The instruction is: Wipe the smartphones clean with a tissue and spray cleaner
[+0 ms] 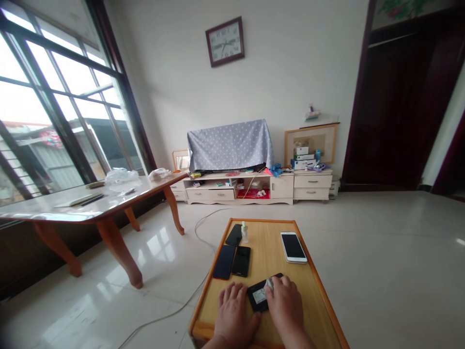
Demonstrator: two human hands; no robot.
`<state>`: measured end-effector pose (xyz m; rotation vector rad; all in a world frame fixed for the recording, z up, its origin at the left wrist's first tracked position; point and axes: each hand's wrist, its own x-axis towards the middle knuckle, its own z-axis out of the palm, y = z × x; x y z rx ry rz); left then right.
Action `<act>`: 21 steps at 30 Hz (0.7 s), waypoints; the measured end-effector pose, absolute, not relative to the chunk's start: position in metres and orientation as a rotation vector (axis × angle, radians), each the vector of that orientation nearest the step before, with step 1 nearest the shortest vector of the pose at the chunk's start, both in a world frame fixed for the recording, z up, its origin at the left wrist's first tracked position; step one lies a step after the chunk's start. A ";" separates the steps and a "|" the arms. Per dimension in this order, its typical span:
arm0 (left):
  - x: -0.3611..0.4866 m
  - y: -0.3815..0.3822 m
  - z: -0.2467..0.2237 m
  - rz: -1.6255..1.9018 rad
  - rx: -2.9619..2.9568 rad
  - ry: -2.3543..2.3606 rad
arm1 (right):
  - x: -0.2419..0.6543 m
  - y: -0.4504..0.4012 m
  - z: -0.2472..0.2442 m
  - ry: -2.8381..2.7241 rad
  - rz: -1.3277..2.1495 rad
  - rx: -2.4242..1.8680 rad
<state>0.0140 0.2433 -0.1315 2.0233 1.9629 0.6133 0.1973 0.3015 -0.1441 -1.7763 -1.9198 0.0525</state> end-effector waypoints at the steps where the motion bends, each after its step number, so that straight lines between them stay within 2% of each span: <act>1: 0.013 0.244 -0.131 0.603 2.022 1.963 | 0.197 0.303 -0.145 -1.939 0.088 -1.727; 6: 0.014 0.244 -0.128 0.597 2.036 1.966 | 0.199 0.306 -0.140 -1.803 0.224 -1.549; 12: 0.018 0.250 -0.124 0.576 2.108 1.972 | 0.221 0.314 -0.137 -1.722 0.185 -1.713; 21: 0.019 0.256 -0.128 0.535 2.101 2.000 | 0.184 0.283 -0.130 -2.023 0.223 -1.592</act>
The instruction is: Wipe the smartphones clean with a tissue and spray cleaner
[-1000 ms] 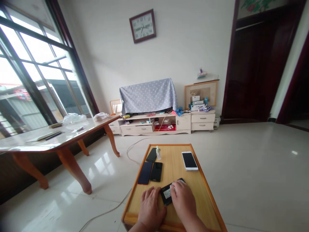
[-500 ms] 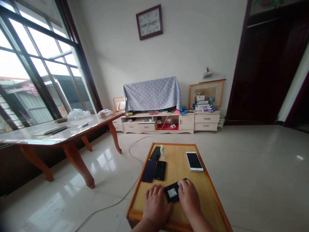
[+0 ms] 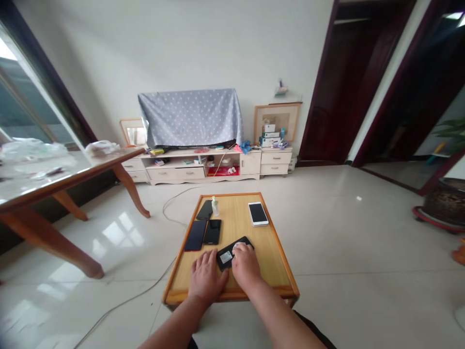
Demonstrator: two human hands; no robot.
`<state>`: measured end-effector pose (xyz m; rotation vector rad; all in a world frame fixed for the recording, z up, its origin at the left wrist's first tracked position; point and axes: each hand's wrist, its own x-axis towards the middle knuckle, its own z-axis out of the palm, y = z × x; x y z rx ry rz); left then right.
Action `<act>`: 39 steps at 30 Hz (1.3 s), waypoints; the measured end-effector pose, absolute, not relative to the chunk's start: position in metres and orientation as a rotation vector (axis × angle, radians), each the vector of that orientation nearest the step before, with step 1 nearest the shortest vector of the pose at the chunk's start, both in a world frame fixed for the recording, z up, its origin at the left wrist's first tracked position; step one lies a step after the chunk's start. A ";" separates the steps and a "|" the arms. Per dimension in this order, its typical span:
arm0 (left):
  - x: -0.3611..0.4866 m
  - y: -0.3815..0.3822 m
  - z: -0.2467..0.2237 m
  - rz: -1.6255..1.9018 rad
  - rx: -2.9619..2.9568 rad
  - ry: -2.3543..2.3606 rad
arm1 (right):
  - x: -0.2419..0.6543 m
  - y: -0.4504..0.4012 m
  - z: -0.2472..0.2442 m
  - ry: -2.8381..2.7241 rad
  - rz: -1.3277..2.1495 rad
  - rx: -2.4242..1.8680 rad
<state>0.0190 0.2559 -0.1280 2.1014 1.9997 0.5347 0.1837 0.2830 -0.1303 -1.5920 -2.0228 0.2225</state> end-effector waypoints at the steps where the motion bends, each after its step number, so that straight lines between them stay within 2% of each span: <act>1: 0.019 0.256 -0.128 0.533 2.097 2.003 | 0.179 0.277 -0.129 -2.064 0.235 -1.557; 20: 0.012 0.255 -0.134 0.586 2.107 1.917 | 0.195 0.286 -0.125 -2.112 0.316 -1.748; 27: 0.009 0.256 -0.139 0.566 2.067 1.906 | 0.167 0.252 -0.108 -2.329 0.592 -1.410; 34: 0.010 0.254 -0.135 0.644 2.114 1.940 | 0.182 0.276 -0.103 -2.141 0.460 -1.852; 39: 0.009 0.254 -0.138 0.646 2.112 1.944 | 0.160 0.257 -0.104 -2.348 0.601 -1.561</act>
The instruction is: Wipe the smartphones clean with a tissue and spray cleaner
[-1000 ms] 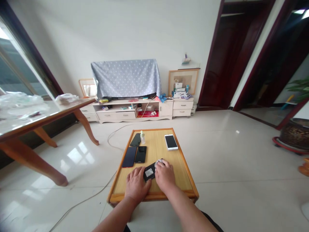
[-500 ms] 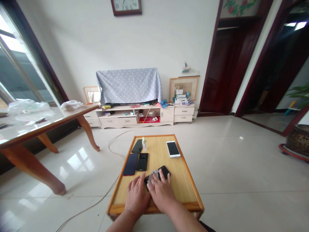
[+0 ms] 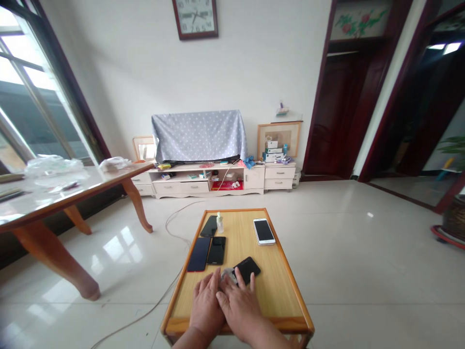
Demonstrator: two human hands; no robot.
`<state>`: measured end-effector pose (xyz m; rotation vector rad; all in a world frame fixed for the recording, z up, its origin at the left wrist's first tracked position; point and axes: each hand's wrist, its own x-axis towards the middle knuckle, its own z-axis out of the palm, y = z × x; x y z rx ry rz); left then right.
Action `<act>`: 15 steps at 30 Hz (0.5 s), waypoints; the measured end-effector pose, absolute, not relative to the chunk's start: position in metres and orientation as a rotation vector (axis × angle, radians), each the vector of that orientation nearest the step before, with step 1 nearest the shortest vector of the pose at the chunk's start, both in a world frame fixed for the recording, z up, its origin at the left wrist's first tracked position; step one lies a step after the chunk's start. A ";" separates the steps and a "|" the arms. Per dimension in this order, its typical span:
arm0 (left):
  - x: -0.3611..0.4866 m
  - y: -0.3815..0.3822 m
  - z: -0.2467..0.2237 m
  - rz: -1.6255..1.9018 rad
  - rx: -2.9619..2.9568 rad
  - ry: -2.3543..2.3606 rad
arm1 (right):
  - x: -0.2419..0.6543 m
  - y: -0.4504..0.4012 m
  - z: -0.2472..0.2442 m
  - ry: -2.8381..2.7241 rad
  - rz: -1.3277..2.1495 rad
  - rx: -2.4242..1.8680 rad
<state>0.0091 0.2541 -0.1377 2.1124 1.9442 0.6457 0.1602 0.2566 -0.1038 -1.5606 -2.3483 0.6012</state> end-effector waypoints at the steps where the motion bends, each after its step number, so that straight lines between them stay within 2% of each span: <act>1: 0.009 0.254 -0.138 0.641 2.110 1.948 | 0.159 0.256 -0.104 -2.363 0.594 -1.542; 8: 0.011 0.253 -0.136 0.622 2.104 1.970 | 0.180 0.290 -0.103 -2.144 0.439 -2.050; 15: 0.010 0.255 -0.136 0.578 2.101 1.955 | 0.163 0.254 -0.107 -2.381 0.576 -1.589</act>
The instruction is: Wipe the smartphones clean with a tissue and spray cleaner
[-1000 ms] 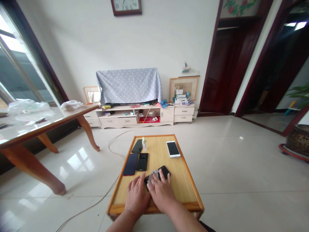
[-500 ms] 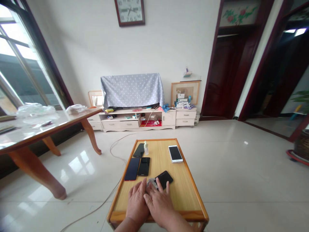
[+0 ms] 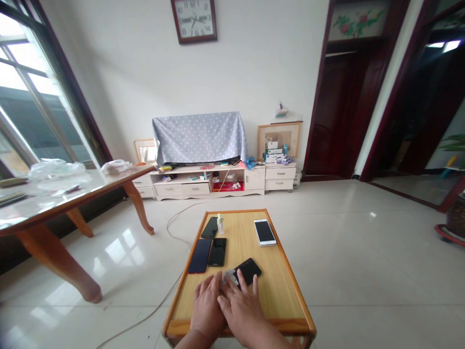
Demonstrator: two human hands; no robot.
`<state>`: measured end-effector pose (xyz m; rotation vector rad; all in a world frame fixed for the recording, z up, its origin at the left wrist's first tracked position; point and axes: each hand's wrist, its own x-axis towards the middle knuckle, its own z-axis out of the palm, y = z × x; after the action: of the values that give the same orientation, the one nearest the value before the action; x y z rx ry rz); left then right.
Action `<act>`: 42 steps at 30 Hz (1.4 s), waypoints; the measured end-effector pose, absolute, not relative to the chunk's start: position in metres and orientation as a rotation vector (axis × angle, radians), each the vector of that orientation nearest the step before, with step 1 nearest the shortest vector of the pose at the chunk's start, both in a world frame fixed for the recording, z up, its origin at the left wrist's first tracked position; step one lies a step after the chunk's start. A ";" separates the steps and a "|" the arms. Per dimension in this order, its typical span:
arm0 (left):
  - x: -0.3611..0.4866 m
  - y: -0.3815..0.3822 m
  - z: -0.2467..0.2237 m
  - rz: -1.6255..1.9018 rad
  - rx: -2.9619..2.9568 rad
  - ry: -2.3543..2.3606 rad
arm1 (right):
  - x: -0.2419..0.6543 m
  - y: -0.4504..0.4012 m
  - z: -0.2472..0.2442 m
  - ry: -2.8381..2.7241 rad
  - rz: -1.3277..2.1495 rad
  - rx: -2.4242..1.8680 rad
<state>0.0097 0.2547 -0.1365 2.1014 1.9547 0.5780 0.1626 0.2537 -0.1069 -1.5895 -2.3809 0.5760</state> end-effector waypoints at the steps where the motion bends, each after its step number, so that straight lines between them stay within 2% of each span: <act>1: 0.010 0.254 -0.136 0.583 2.102 1.959 | 0.167 0.255 -0.106 -2.355 0.552 -1.640; 6: 0.012 0.250 -0.131 0.609 2.084 1.976 | 0.195 0.276 -0.103 -2.102 0.417 -2.074; 13: 0.012 0.252 -0.128 0.555 2.111 1.965 | 0.175 0.238 -0.107 -2.352 0.571 -1.666; 20: 0.015 0.249 -0.124 0.604 2.110 1.985 | 0.211 0.263 -0.105 -2.073 0.424 -2.125; 27: 0.015 0.251 -0.127 0.560 2.133 1.989 | 0.181 0.226 -0.109 -2.304 0.533 -1.737; 33: 0.017 0.250 -0.125 0.581 2.135 1.994 | 0.201 0.244 -0.099 -2.109 0.464 -2.058; 39: 0.015 0.251 -0.127 0.542 2.133 1.977 | 0.186 0.225 -0.098 -2.313 0.574 -1.720; 42: 0.016 0.250 -0.123 0.541 2.142 1.979 | 0.191 0.234 -0.097 -2.253 0.530 -1.804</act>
<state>0.0160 0.2496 -0.1231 2.1417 1.9794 0.5410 0.1910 0.2336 -0.0967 -1.8040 -2.2527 0.5295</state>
